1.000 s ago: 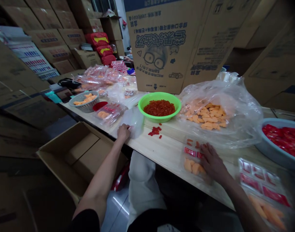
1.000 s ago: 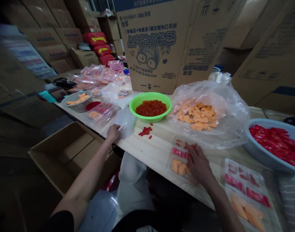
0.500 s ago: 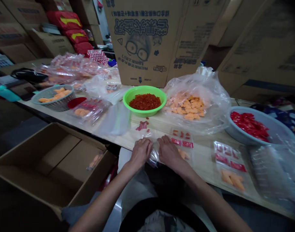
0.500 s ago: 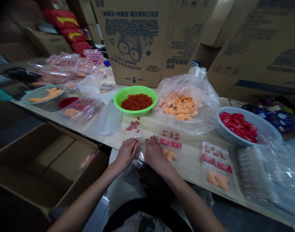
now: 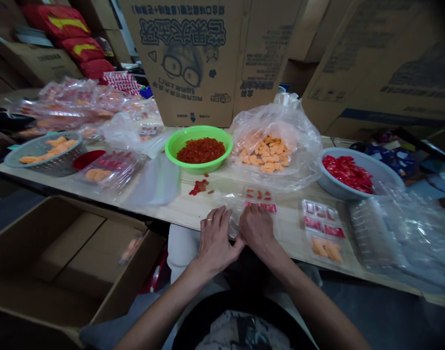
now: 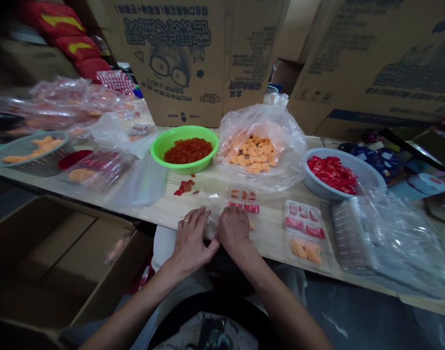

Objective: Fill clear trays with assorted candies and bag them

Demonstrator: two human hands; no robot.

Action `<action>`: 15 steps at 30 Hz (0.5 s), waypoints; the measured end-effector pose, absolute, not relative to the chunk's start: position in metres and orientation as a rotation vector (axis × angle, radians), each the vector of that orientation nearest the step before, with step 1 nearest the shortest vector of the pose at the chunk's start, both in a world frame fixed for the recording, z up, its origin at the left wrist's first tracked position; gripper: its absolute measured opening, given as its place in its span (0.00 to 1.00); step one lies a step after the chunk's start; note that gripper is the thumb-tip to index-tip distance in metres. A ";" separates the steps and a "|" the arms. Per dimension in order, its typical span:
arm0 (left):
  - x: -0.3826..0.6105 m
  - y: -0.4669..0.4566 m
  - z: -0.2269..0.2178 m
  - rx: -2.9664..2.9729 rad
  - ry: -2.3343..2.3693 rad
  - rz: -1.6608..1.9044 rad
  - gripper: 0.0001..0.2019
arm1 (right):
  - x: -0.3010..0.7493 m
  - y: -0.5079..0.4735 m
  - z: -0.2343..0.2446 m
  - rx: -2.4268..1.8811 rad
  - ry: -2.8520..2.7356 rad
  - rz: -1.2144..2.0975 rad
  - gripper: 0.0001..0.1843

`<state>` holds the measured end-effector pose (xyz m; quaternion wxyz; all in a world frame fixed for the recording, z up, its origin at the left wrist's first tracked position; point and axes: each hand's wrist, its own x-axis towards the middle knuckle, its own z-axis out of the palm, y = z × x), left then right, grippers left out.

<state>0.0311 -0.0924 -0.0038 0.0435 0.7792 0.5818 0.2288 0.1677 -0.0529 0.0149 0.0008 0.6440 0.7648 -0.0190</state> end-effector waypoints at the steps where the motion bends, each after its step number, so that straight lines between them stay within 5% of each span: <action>1: 0.033 -0.089 -0.003 2.374 1.795 0.673 0.27 | 0.169 -0.053 0.017 2.034 2.402 -0.074 0.14; 9: 0.042 -0.074 -0.020 2.386 1.601 0.692 0.41 | 0.178 -0.050 0.029 2.274 2.216 -0.377 0.16; 15: 0.035 -0.058 -0.028 2.395 1.591 1.114 0.22 | 0.178 -0.054 0.026 2.272 2.361 -0.290 0.21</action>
